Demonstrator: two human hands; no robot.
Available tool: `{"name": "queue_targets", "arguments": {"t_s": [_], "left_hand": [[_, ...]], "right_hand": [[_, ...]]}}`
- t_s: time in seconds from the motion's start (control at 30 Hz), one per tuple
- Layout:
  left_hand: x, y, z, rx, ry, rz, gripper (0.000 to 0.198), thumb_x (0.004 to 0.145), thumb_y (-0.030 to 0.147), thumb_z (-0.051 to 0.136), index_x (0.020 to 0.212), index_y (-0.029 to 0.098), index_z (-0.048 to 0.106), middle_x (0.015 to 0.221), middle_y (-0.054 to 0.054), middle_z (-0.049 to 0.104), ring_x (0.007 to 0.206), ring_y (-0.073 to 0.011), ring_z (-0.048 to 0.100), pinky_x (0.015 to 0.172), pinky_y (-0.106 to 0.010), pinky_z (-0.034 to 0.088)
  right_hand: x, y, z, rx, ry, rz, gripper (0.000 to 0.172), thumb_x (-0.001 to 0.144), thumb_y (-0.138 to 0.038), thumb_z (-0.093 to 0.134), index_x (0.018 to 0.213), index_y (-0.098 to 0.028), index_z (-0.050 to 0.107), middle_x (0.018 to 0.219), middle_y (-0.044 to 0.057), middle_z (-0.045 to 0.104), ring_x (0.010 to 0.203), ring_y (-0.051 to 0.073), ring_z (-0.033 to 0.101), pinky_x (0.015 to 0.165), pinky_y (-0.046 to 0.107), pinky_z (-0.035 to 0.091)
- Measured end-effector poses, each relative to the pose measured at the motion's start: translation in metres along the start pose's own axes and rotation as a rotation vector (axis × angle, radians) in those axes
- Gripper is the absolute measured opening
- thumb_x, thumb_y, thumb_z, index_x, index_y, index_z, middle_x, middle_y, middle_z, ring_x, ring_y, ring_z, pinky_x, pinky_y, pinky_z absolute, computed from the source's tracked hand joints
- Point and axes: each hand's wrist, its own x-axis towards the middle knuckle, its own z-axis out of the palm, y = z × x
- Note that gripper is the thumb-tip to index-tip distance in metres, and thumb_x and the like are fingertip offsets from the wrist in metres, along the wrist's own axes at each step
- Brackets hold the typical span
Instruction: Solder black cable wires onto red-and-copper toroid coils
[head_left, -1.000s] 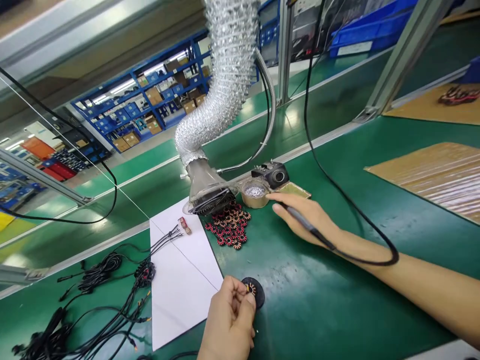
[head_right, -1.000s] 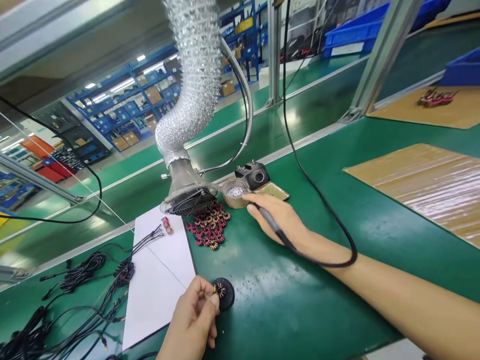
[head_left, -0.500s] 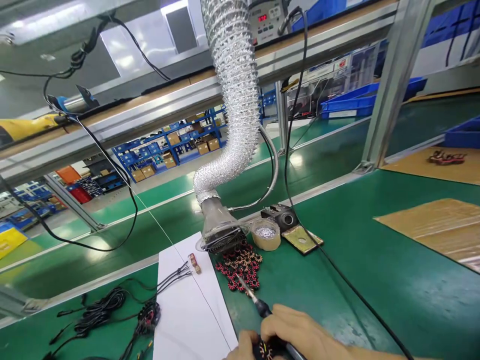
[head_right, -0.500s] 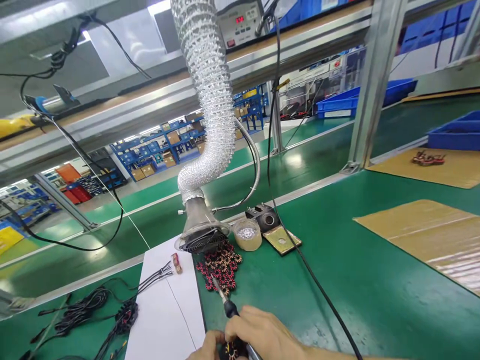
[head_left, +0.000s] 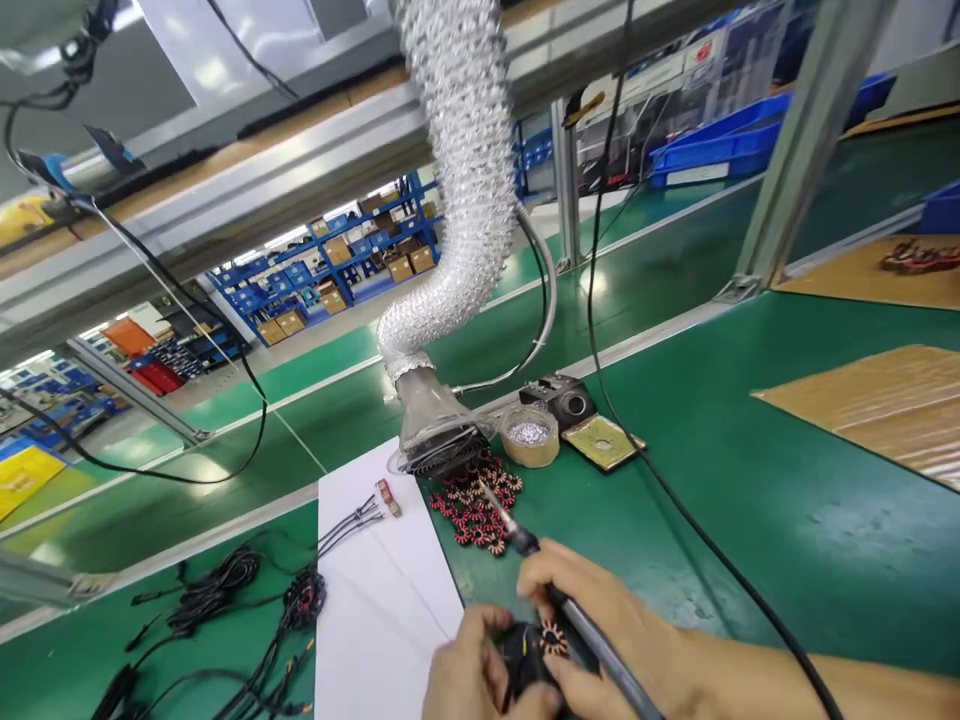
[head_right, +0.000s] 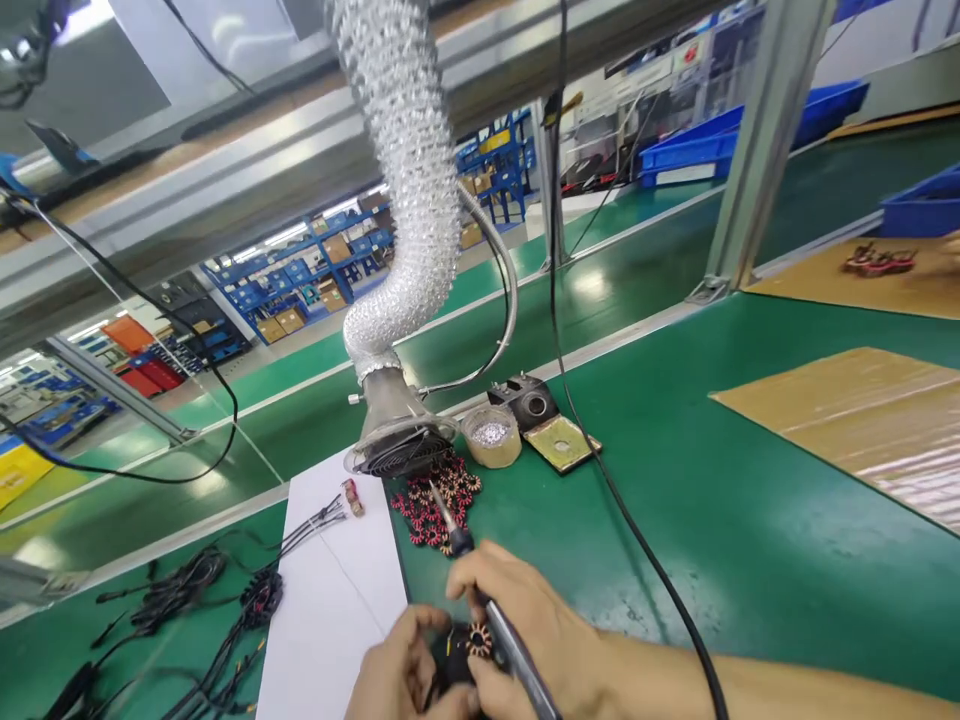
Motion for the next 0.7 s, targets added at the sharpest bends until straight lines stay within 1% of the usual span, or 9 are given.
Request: {"name": "queue_targets", "arguments": {"t_s": [0.07, 0.1, 0.2, 0.3, 0.4, 0.47, 0.53, 0.6, 0.7], "left_hand": [[-0.006, 0.006, -0.003, -0.246, -0.026, -0.028, 0.046, 0.07, 0.037, 0.072, 0.105, 0.017, 0.051, 0.061, 0.009, 0.045, 0.041, -0.0064, 0.037, 0.04, -0.018, 0.027], [-0.008, 0.01, -0.005, -0.337, -0.032, -0.038, 0.045, 0.072, 0.043, 0.07, 0.104, 0.017, 0.051, 0.065, 0.007, 0.047, 0.04, -0.0052, 0.036, 0.038, -0.018, 0.026], [-0.013, 0.017, -0.008, -0.44, -0.004, 0.019, 0.041, 0.077, 0.05, 0.067, 0.09, 0.014, 0.056, 0.064, 0.005, 0.049, 0.046, -0.0044, 0.037, 0.042, -0.016, 0.028], [-0.013, 0.019, -0.01, -0.449, 0.046, 0.072, 0.036, 0.079, 0.046, 0.069, 0.086, 0.012, 0.06, 0.065, 0.002, 0.053, 0.056, -0.0061, 0.041, 0.053, -0.017, 0.033], [-0.012, 0.018, -0.01, -0.42, 0.075, 0.08, 0.033, 0.081, 0.044, 0.068, 0.088, 0.013, 0.063, 0.07, 0.0, 0.057, 0.062, -0.0083, 0.046, 0.058, -0.018, 0.036], [-0.011, 0.017, -0.01, -0.401, 0.071, 0.088, 0.031, 0.082, 0.043, 0.066, 0.089, 0.013, 0.063, 0.073, -0.001, 0.059, 0.065, -0.0098, 0.049, 0.06, -0.019, 0.038], [-0.011, 0.017, -0.009, -0.371, 0.054, 0.101, 0.03, 0.084, 0.043, 0.064, 0.088, 0.014, 0.063, 0.074, -0.002, 0.061, 0.066, -0.0111, 0.051, 0.062, -0.02, 0.04], [-0.012, 0.017, -0.009, -0.324, 0.044, 0.119, 0.029, 0.086, 0.043, 0.061, 0.087, 0.014, 0.063, 0.074, -0.003, 0.061, 0.067, -0.012, 0.052, 0.062, -0.02, 0.04], [-0.013, 0.017, -0.009, -0.238, 0.045, 0.148, 0.029, 0.089, 0.042, 0.056, 0.086, 0.015, 0.064, 0.075, -0.003, 0.061, 0.068, -0.013, 0.052, 0.063, -0.021, 0.041]], "right_hand": [[0.0, -0.004, -0.003, 0.12, -0.082, 0.13, 0.047, 0.057, -0.011, 0.053, 0.101, -0.022, 0.042, 0.075, -0.003, 0.049, 0.065, 0.015, 0.05, 0.061, 0.027, 0.042], [0.0, -0.005, -0.004, 0.187, -0.122, 0.19, 0.046, 0.059, -0.01, 0.053, 0.102, -0.023, 0.04, 0.074, -0.004, 0.048, 0.064, 0.014, 0.05, 0.06, 0.026, 0.041], [0.001, -0.01, -0.007, 0.364, -0.188, 0.325, 0.045, 0.066, -0.009, 0.053, 0.106, -0.024, 0.038, 0.08, -0.004, 0.048, 0.063, 0.012, 0.052, 0.056, 0.024, 0.041], [0.007, -0.014, -0.01, 0.494, -0.187, 0.385, 0.042, 0.066, -0.008, 0.054, 0.103, -0.023, 0.041, 0.09, 0.0, 0.05, 0.069, 0.012, 0.052, 0.06, 0.024, 0.044], [0.011, -0.014, -0.015, 0.629, -0.203, 0.411, 0.042, 0.065, -0.006, 0.056, 0.102, -0.022, 0.042, 0.09, 0.0, 0.051, 0.073, 0.011, 0.051, 0.064, 0.024, 0.043], [0.011, -0.012, -0.018, 0.745, -0.223, 0.395, 0.04, 0.071, -0.011, 0.059, 0.105, -0.022, 0.042, 0.091, 0.0, 0.05, 0.075, 0.012, 0.05, 0.065, 0.024, 0.043], [0.01, -0.011, -0.019, 0.828, -0.222, 0.38, 0.032, 0.08, -0.021, 0.059, 0.108, -0.021, 0.042, 0.092, 0.001, 0.05, 0.074, 0.012, 0.048, 0.063, 0.025, 0.043], [0.009, -0.01, -0.018, 0.833, -0.195, 0.392, 0.024, 0.088, -0.028, 0.056, 0.107, -0.021, 0.043, 0.088, 0.0, 0.05, 0.069, 0.011, 0.047, 0.061, 0.024, 0.042], [0.01, -0.011, -0.017, 0.749, -0.172, 0.408, 0.016, 0.089, -0.024, 0.055, 0.1, -0.02, 0.044, 0.082, -0.001, 0.05, 0.066, 0.01, 0.046, 0.06, 0.023, 0.041]]}}
